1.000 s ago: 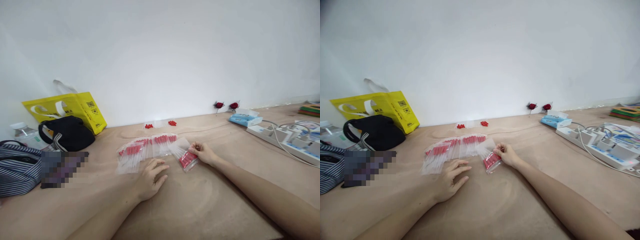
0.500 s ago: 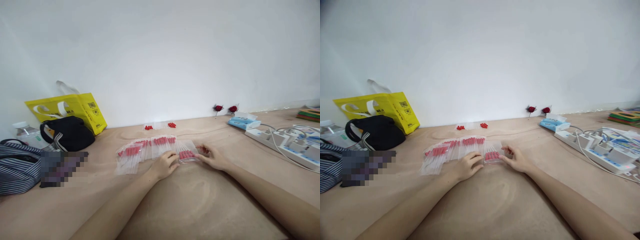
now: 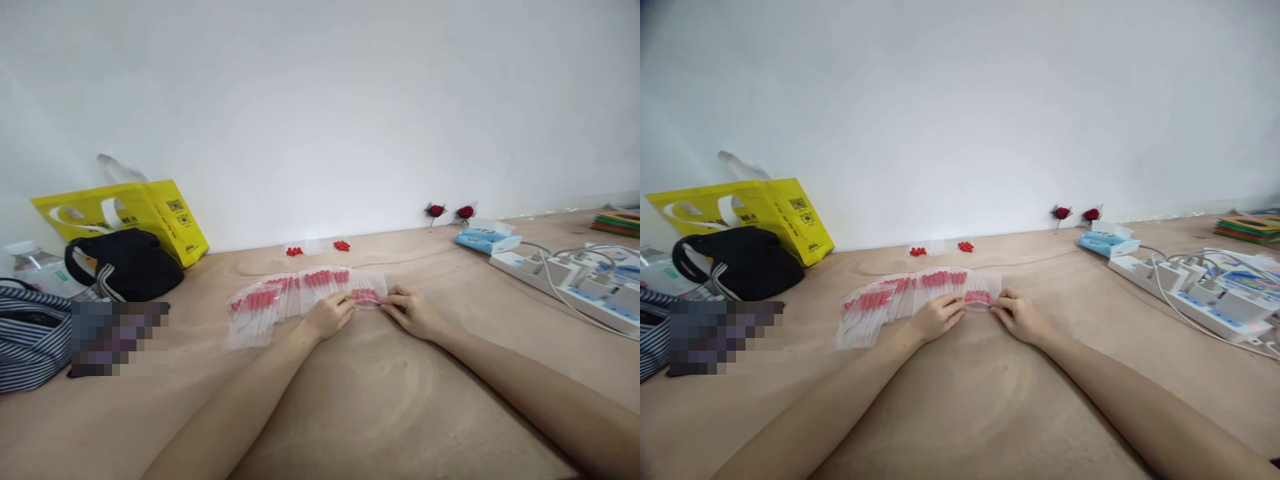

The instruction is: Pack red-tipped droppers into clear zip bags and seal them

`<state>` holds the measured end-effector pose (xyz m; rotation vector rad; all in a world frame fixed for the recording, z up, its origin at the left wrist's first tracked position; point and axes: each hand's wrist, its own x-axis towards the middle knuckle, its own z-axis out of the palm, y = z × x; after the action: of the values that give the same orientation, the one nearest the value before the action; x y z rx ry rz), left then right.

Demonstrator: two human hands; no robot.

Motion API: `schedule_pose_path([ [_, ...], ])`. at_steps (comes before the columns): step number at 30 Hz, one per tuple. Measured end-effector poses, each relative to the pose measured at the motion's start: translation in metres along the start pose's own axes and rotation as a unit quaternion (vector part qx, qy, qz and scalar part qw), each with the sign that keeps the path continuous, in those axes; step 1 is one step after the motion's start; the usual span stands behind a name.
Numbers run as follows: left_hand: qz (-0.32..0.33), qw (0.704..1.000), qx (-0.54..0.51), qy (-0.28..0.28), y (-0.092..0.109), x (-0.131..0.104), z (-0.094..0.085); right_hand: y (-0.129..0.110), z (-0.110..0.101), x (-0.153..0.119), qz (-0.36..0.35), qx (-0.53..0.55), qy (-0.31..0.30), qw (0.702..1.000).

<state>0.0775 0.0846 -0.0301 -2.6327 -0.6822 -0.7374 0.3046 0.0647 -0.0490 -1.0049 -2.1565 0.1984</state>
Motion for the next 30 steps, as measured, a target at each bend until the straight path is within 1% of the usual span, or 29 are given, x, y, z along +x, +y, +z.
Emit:
schedule_pose_path([
  [4, -0.014, 0.999, -0.026, 0.025, -0.005, -0.004, 0.002, 0.0, -0.003, 0.001, 0.016, 0.019, 0.008, 1.0],
  [9, -0.016, 0.998, -0.02, 0.05, -0.004, -0.003, 0.005, -0.004, -0.004, 0.003, 0.028, 0.044, 0.014, 0.999],
  [13, -0.005, 0.999, 0.007, 0.035, -0.004, -0.003, 0.008, -0.007, -0.005, 0.002, 0.038, 0.061, 0.007, 0.997],
  [16, -0.007, 0.999, 0.017, 0.03, -0.004, -0.003, 0.007, -0.007, -0.006, 0.0, 0.022, 0.069, -0.002, 0.997],
  [21, -0.011, 0.999, -0.005, 0.044, -0.003, -0.002, 0.001, -0.001, -0.007, -0.003, -0.011, 0.021, 0.031, 0.999],
  [27, 0.021, 0.994, -0.057, 0.086, 0.0, -0.001, -0.004, 0.004, -0.007, -0.005, -0.05, -0.062, 0.02, 0.997],
  [30, 0.021, 0.993, -0.081, 0.088, 0.0, -0.001, -0.003, 0.004, -0.006, -0.006, -0.069, -0.097, 0.021, 0.993],
])
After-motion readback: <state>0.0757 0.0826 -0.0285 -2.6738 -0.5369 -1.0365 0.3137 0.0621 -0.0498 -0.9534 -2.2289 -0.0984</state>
